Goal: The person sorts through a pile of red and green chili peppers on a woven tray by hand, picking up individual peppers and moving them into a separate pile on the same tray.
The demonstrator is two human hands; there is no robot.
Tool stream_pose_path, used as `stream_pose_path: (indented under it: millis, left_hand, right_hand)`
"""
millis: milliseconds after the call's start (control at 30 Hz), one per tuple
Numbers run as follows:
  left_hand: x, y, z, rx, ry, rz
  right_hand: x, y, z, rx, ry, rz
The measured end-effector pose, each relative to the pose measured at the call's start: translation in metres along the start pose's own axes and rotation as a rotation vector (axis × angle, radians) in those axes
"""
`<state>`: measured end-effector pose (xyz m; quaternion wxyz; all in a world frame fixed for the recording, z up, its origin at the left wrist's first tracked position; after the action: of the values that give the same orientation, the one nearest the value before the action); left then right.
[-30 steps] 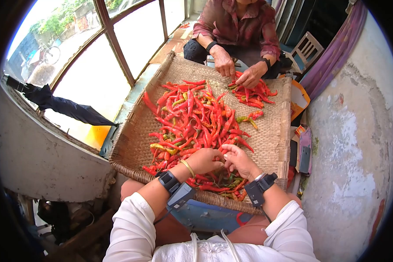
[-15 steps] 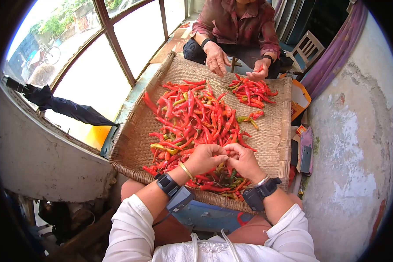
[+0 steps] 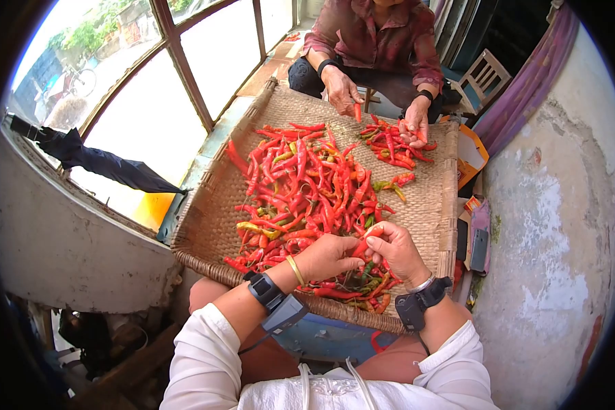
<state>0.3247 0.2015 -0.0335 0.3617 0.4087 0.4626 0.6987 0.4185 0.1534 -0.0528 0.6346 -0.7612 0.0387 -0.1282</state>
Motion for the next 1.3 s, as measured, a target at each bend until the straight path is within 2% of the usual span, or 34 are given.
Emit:
stream_pose_path:
  millis: [33, 100, 167, 233, 300, 333, 400, 433, 500, 567, 633, 767, 867, 933, 967, 1033, 1067, 1100, 1167, 1267, 1300]
  left_hand:
    - [-0.012, -0.013, -0.004, 0.199, -0.165, 0.035]
    - [-0.009, -0.014, -0.003, 0.204, -0.164, 0.106]
    - [0.001, -0.017, -0.004, 0.282, -0.067, 0.103]
    - [0.010, -0.015, -0.004, 0.212, 0.031, 0.120]
    - [0.018, -0.015, -0.004, 0.166, 0.048, 0.259]
    - [0.025, -0.014, -0.004, 0.162, 0.082, 0.287]
    - [0.041, -0.012, -0.005, 0.157, 0.143, 0.456]
    - [0.046, -0.013, -0.004, 0.156, 0.141, 0.457]
    - [0.058, -0.007, -0.004, 0.138, 0.220, 0.773]
    - [0.054, -0.025, -0.003, 0.146, 0.189, 0.796]
    - [0.041, -0.036, 0.000, 0.085, 0.075, 0.878]
    - [0.033, -0.047, -0.003, 0.185, -0.068, 0.931]
    - [0.027, -0.052, -0.001, 0.179, -0.124, 0.830]
    - [0.017, -0.041, 0.001, 0.055, -0.106, 0.562]
    - [0.014, -0.039, 0.000, 0.055, -0.106, 0.563]
    - [0.022, -0.026, -0.001, 0.052, 0.056, 0.399]
    - [0.018, -0.022, -0.006, 0.034, 0.069, 0.299]
    - [0.016, -0.016, -0.005, 0.033, 0.067, 0.299]
    - [0.012, -0.007, -0.003, 0.047, 0.046, 0.053]
    - [0.005, -0.013, -0.008, 0.205, 0.100, -0.309]
    - [0.005, -0.012, -0.007, 0.194, 0.100, -0.304]
  right_hand:
    - [-0.004, 0.002, 0.000, -0.024, -0.042, 0.080]
    - [0.006, 0.000, 0.002, -0.028, -0.010, 0.109]
    - [0.029, 0.004, 0.004, -0.035, 0.070, 0.195]
    - [0.049, 0.005, 0.009, -0.040, 0.118, 0.255]
    - [0.082, -0.002, 0.006, 0.089, 0.388, 0.637]
    - [0.089, 0.003, 0.008, 0.087, 0.390, 0.638]
    - [0.098, 0.032, 0.010, -0.087, 0.474, 0.715]
    - [0.096, 0.035, 0.009, -0.086, 0.476, 0.716]
    - [0.068, 0.038, 0.010, -0.166, 0.319, 0.603]
    - [0.052, 0.037, 0.012, -0.153, 0.245, 0.565]
    - [0.028, 0.037, 0.016, -0.177, 0.048, 0.443]
    - [0.007, 0.040, 0.013, -0.220, -0.034, 0.312]
    - [-0.004, 0.039, 0.012, -0.242, -0.075, 0.186]
    - [-0.007, 0.043, 0.012, -0.222, -0.105, 0.059]
    - [-0.009, 0.044, 0.013, -0.221, -0.105, 0.059]
    - [-0.006, 0.046, 0.014, -0.213, -0.046, -0.110]
    - [-0.006, 0.047, 0.009, -0.169, -0.021, -0.200]
    - [-0.008, 0.047, 0.008, -0.169, -0.020, -0.199]
    - [-0.019, 0.038, 0.007, -0.135, -0.095, -0.114]
    - [-0.026, 0.036, 0.004, -0.128, -0.139, -0.011]
    - [-0.027, 0.032, 0.003, -0.138, -0.128, 0.048]
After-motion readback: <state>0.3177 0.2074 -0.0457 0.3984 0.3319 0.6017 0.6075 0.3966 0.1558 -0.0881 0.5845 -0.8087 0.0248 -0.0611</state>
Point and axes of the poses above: each hand's wrist, its own z-axis towards the middle knuckle, its own x-axis out of the back of the hand, y = z × x, the point moved 9 cm from there along z, towards the middle knuckle, and after that the axes turned 11 degrees about -z, right-handed, at the moved point
